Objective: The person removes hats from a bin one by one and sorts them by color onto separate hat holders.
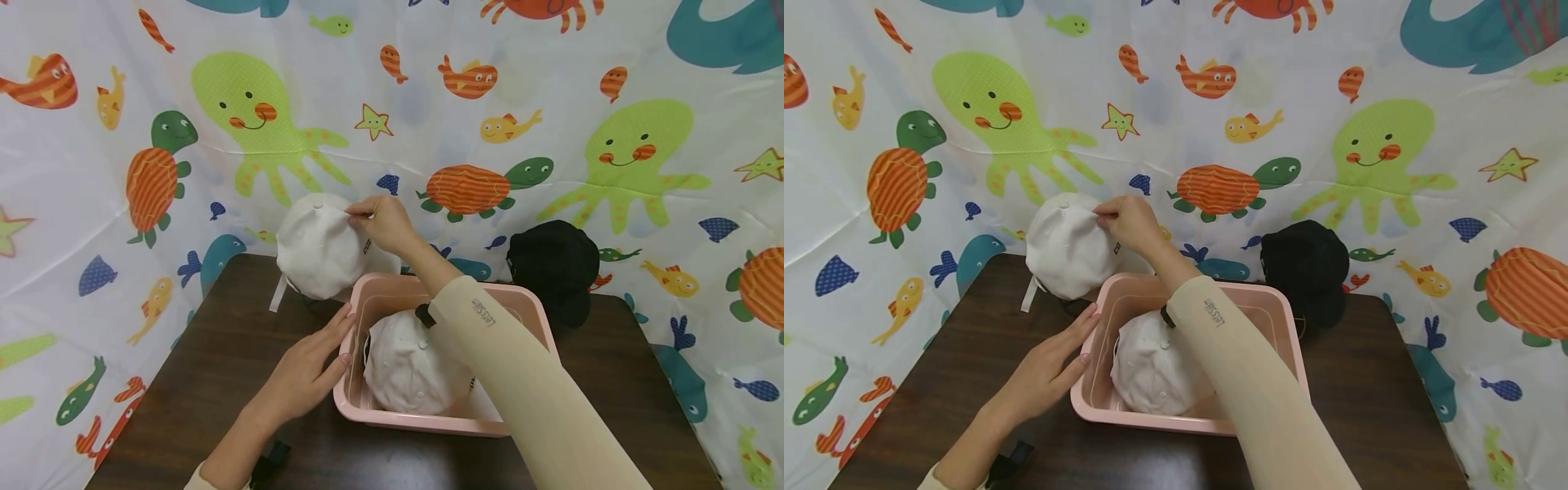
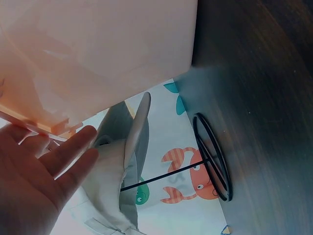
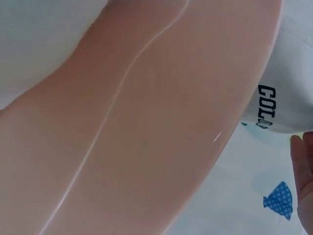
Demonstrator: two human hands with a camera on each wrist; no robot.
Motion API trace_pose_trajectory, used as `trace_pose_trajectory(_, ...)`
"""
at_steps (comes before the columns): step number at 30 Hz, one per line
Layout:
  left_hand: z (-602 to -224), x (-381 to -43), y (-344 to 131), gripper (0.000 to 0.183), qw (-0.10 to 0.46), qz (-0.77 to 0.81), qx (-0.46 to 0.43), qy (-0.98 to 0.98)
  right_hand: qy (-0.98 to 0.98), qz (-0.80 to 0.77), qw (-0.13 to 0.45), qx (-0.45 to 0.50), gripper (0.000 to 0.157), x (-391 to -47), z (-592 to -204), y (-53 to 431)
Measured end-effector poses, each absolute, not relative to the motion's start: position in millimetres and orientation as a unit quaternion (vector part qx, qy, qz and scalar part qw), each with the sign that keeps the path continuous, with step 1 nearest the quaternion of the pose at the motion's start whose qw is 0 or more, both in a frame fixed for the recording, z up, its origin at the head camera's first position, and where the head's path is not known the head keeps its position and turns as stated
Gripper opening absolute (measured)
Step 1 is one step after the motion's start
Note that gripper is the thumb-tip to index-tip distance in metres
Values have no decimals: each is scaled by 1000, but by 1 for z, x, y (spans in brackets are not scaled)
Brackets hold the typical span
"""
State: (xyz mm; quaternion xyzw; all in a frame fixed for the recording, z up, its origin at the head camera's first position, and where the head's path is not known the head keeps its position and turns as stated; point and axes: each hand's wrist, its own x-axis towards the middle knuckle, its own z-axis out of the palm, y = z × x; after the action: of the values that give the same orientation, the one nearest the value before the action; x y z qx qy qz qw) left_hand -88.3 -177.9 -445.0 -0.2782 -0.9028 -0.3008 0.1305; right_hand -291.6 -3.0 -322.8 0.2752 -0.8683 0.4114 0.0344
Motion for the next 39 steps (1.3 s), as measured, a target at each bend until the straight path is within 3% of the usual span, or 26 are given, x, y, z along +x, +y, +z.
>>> trace_pose_trajectory(11,-444,-87,-178,60,126,-297,-274,-906,-881,376,9,285,25,-291,-324,6)
trace_pose_trajectory(25,-444,-85,-177,59,127,-300,-271,-906,-913,256,-70,310,39,-286,-301,29)
trace_pose_trajectory(39,-442,-84,-176,59,128,-299,-269,-907,-921,195,-33,336,46,-255,-268,74)
